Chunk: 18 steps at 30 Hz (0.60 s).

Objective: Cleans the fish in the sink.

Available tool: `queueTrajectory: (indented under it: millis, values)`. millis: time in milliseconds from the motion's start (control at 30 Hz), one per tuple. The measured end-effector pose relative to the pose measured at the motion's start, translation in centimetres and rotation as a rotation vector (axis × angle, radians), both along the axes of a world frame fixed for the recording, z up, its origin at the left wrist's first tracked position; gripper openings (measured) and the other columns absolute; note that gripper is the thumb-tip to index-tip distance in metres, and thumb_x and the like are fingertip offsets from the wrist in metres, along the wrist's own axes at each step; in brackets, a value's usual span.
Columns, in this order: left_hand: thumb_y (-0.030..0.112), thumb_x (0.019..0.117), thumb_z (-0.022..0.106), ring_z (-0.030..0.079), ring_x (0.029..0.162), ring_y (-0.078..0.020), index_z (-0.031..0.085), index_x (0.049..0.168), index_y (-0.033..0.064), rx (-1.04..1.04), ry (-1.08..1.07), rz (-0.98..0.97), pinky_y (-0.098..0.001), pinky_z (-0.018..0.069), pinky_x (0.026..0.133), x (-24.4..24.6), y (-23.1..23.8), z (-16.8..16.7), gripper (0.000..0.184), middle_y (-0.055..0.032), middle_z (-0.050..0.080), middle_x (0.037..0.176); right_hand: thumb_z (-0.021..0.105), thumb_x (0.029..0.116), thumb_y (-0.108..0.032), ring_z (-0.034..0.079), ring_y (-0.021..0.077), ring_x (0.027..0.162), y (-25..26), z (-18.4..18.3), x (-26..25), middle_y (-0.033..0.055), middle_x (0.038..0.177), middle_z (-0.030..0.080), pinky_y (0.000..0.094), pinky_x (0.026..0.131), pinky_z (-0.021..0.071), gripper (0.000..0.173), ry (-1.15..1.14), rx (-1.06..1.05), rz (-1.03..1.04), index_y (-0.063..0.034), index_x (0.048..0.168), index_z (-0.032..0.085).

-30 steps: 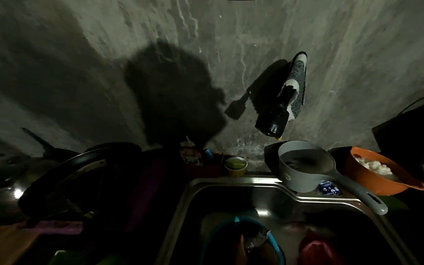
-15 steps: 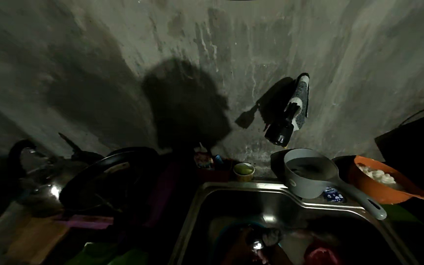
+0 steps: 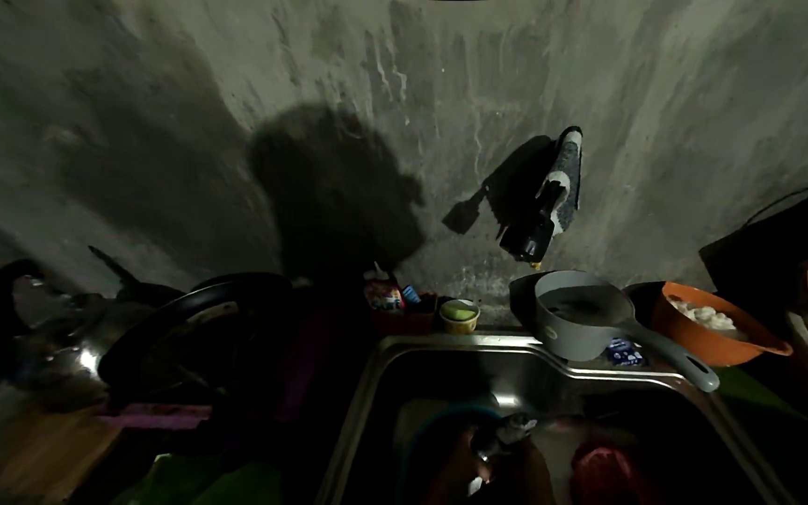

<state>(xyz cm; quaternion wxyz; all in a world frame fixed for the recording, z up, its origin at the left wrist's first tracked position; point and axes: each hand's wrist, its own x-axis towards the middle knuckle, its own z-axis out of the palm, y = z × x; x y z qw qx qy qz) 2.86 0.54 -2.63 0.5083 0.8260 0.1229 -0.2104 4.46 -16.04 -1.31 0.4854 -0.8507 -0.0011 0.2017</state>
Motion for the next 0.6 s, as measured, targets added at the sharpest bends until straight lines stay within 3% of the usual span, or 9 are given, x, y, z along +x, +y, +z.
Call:
queueTrajectory:
  millis: [67, 133, 167, 233, 267, 333, 467, 533, 600]
  values:
    - [0.010, 0.0741, 0.087, 0.058, 0.125, -0.0348, 0.046, 0.148, 0.0033, 0.032, 0.014, 0.017, -0.0507, 0.0473, 0.107, 0.1, 0.2, -0.7, 0.084, -0.0229, 0.058, 0.138, 0.074, 0.0920, -0.017, 0.068, 0.0345, 0.111, 0.4, -1.5, -0.1, 0.0237, 0.121, 0.068, 0.0516, 0.100, 0.0534, 0.061, 0.037, 0.087, -0.115, 0.0035, 0.143, 0.049]
    - [0.015, 0.0764, 0.087, 0.057, 0.127, -0.0354, 0.045, 0.150, 0.0041, 0.086, 0.042, 0.043, -0.0510, 0.0462, 0.109, 0.1, 0.4, -1.2, 0.086, -0.0229, 0.057, 0.140, 0.066, 0.0999, -0.018, 0.068, 0.0364, 0.106, 0.8, -2.5, 0.2, 0.0260, 0.118, 0.066, 0.0520, 0.093, 0.0548, 0.047, 0.121, 0.084, -0.266, 0.0038, 0.139, 0.050]
    - [0.018, 0.0775, 0.087, 0.057, 0.128, -0.0353, 0.044, 0.150, 0.0050, 0.112, 0.063, 0.064, -0.0507, 0.0461, 0.109, 0.2, 0.5, -1.6, 0.086, -0.0226, 0.057, 0.141, 0.060, 0.1039, -0.019, 0.065, 0.0375, 0.114, 0.7, -2.7, 0.4, 0.0274, 0.125, 0.064, 0.0513, 0.099, 0.0523, 0.044, 0.176, -0.002, -0.229, 0.0061, 0.139, 0.051]
    - [0.024, 0.0793, 0.087, 0.057, 0.128, -0.0354, 0.044, 0.151, 0.0063, 0.178, 0.100, 0.090, -0.0511, 0.0464, 0.109, 0.5, 0.6, -2.5, 0.085, -0.0224, 0.057, 0.141, 0.052, 0.1065, -0.021, 0.052, 0.0389, 0.135, 0.5, -2.8, 0.6, 0.0272, 0.142, 0.056, 0.0510, 0.114, 0.0394, 0.043, 0.219, -0.384, 0.207, 0.0063, 0.140, 0.054]
    - [0.027, 0.0800, 0.086, 0.057, 0.128, -0.0355, 0.044, 0.151, 0.0068, 0.209, 0.117, 0.095, -0.0516, 0.0462, 0.108, 0.7, 0.5, -2.8, 0.085, -0.0221, 0.057, 0.141, 0.053, 0.1058, -0.028, 0.050, 0.0429, 0.136, 0.9, -3.4, 0.6, 0.0276, 0.143, 0.056, 0.0569, 0.114, 0.0380, 0.046, 0.208, -0.551, 0.398, 0.0023, 0.140, 0.057]
    - [0.029, 0.0817, 0.085, 0.057, 0.130, -0.0350, 0.044, 0.151, 0.0079, 0.237, 0.161, 0.105, -0.0519, 0.0456, 0.109, 0.8, 0.2, -3.4, 0.083, -0.0211, 0.057, 0.142, 0.054, 0.1052, -0.035, 0.050, 0.0459, 0.135, 1.7, -4.9, 0.0, 0.0282, 0.142, 0.056, 0.0606, 0.113, 0.0378, 0.051, 0.206, -0.624, 0.481, 0.0009, 0.140, 0.058]
    - [0.018, 0.0886, 0.079, 0.055, 0.132, -0.0343, 0.046, 0.150, 0.0057, 0.113, 0.180, 0.163, -0.0492, 0.0445, 0.111, 0.7, 0.0, -3.9, 0.071, -0.0219, 0.055, 0.144, 0.059, 0.1026, -0.025, 0.056, 0.0397, 0.131, 2.4, -3.1, -0.4, 0.0236, 0.135, 0.063, 0.0541, 0.113, 0.0400, 0.039, 0.035, -0.446, 0.425, 0.0012, 0.130, 0.067]
    - [0.014, 0.0930, 0.074, 0.056, 0.130, -0.0338, 0.047, 0.149, 0.0033, -0.046, 0.126, 0.254, -0.0475, 0.0455, 0.110, 0.4, -0.2, -3.7, 0.063, -0.0233, 0.055, 0.143, 0.053, 0.1060, -0.019, 0.052, 0.0380, 0.135, 2.7, -2.3, 0.2, 0.0250, 0.141, 0.058, 0.0515, 0.116, 0.0380, 0.038, 0.168, -0.314, 0.226, 0.0041, 0.135, 0.061]
    - [0.009, 0.0978, 0.064, 0.056, 0.129, -0.0347, 0.044, 0.150, 0.0007, -0.155, 0.089, 0.296, -0.0480, 0.0452, 0.109, 0.4, 0.0, -3.0, 0.057, -0.0254, 0.054, 0.143, 0.060, 0.1024, -0.014, 0.061, 0.0367, 0.122, 3.3, -2.3, -0.2, 0.0261, 0.128, 0.064, 0.0502, 0.106, 0.0467, 0.029, 0.188, -0.026, -0.087, 0.0051, 0.123, 0.067]
